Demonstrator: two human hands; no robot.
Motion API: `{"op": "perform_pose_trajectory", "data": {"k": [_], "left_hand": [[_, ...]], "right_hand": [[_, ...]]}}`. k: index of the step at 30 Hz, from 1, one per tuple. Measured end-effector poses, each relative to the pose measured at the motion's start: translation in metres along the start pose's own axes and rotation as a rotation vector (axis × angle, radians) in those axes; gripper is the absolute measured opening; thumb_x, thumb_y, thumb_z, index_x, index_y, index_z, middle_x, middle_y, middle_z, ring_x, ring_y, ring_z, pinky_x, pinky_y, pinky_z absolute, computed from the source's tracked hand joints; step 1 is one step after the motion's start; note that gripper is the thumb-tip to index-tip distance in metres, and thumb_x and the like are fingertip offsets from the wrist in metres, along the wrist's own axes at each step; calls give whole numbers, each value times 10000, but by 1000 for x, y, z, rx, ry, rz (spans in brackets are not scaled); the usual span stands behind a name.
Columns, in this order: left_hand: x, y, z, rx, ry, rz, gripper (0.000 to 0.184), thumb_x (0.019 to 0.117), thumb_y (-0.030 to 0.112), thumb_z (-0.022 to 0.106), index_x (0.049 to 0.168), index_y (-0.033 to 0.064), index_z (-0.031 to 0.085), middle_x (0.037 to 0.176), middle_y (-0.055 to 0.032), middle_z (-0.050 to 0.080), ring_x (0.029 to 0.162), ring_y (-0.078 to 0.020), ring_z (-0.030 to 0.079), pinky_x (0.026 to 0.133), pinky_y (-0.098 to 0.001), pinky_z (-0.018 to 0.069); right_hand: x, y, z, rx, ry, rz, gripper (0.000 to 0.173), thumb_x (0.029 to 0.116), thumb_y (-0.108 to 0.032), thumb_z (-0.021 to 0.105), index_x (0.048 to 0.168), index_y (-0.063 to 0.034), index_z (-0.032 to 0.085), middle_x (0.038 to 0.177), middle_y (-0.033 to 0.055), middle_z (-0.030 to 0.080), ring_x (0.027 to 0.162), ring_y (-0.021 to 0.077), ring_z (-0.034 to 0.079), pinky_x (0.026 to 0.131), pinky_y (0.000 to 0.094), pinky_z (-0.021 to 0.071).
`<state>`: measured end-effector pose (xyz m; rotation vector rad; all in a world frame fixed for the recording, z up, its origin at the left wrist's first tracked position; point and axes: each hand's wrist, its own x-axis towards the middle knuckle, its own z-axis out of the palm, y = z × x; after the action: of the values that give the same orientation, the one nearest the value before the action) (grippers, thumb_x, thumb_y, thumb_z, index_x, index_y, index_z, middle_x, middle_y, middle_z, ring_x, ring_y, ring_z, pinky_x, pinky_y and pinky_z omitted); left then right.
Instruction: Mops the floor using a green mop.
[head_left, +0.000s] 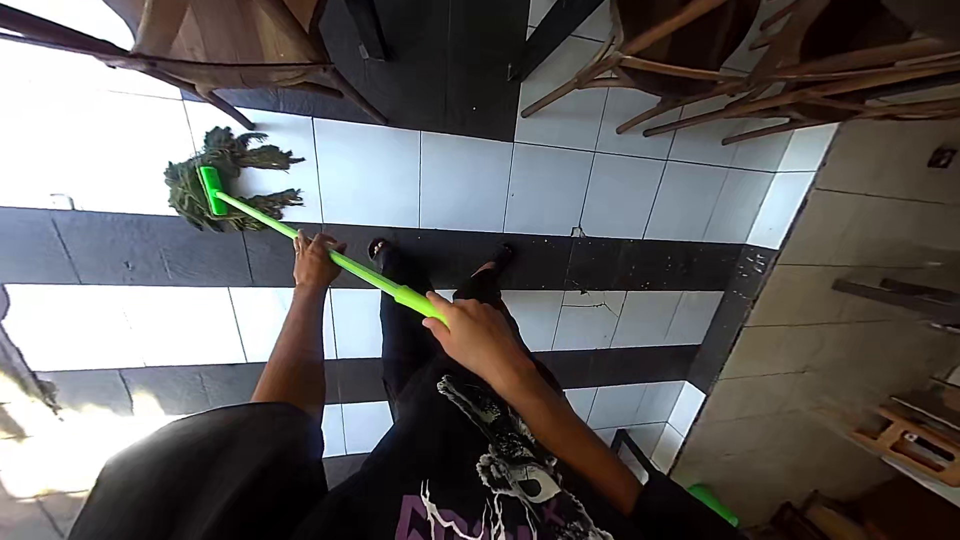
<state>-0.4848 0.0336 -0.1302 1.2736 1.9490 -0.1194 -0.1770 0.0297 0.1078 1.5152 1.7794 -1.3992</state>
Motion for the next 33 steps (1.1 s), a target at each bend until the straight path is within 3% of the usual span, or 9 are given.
{"op": "perform_pose_trajectory", "data": {"k": [6, 9, 12, 16, 20, 22, 27, 30, 33], "left_hand": [[-33, 103, 63, -119, 48, 161, 346, 1012, 346, 630, 1222, 81, 706, 1421, -353, 510, 1366, -585, 402, 1071, -760, 333], [-66, 211, 110, -145, 16, 320, 321, 1015, 352, 624, 1180, 103, 743, 1310, -220, 661, 1351, -495, 489, 1153, -756, 222], [-113, 338, 163, -154, -70, 403, 366, 1046, 395, 562, 1218, 118, 727, 1300, -178, 673, 1319, -433, 541, 1159, -752, 212], [-180, 491, 228, -282, -197, 545, 384, 1028, 449, 575, 1174, 139, 748, 1260, -133, 697, 1295, -359, 575, 1180, -707, 224], [-212, 599, 279, -290, -414, 734, 484, 1049, 482, 522, 1025, 59, 756, 1102, -149, 729, 1178, -323, 641, 1194, -604, 312], [-210, 638, 309, -171, -460, 846, 553, 1066, 522, 442, 980, 72, 753, 1109, -130, 728, 1184, -298, 638, 1154, -537, 391], [-199, 694, 340, 43, -564, 1044, 523, 1091, 473, 397, 1058, 92, 754, 1149, -111, 738, 1205, -259, 651, 1232, -515, 300], [-205, 692, 334, -6, -569, 1057, 494, 1092, 427, 417, 994, 71, 744, 1096, -137, 727, 1150, -308, 663, 1003, -521, 523], [-209, 668, 308, -21, -524, 992, 509, 1086, 429, 427, 933, 57, 739, 1045, -130, 733, 1104, -310, 677, 971, -530, 538]], "right_hand": [[-75, 93, -48, -109, 179, -4, 430, 1054, -445, 505, 1421, -259, 631, 992, 97, 748, 883, 298, 725, 738, 516, 584], [-144, 169, -91, -151, 329, 111, 409, 1024, -476, 534, 1360, -300, 688, 975, 74, 763, 833, 288, 731, 688, 533, 578], [-235, 231, -133, -234, 529, 279, 432, 1009, -564, 532, 1248, -287, 761, 864, 80, 753, 729, 303, 715, 587, 547, 542], [-353, 259, -173, -305, 740, 466, 392, 1020, -460, 581, 1155, -167, 805, 808, 128, 741, 637, 317, 686, 529, 523, 508], [-391, 272, -172, -268, 960, 502, 290, 989, -316, 680, 1058, -72, 819, 738, 143, 721, 591, 242, 648, 541, 391, 490], [-383, 282, -170, -356, 1005, 549, 274, 1001, -312, 661, 1036, -96, 827, 700, 126, 687, 557, 249, 623, 498, 396, 456], [-398, 345, -166, -268, 1034, 507, 280, 1019, -281, 646, 1017, -54, 811, 745, 167, 698, 619, 264, 639, 563, 409, 488], [-425, 379, -165, -170, 1061, 404, 295, 1018, -275, 645, 977, -29, 803, 744, 174, 703, 625, 221, 635, 575, 358, 487], [-434, 384, -167, -90, 1078, 325, 282, 1007, -291, 664, 967, -52, 808, 733, 144, 699, 623, 184, 627, 566, 327, 481]]}}
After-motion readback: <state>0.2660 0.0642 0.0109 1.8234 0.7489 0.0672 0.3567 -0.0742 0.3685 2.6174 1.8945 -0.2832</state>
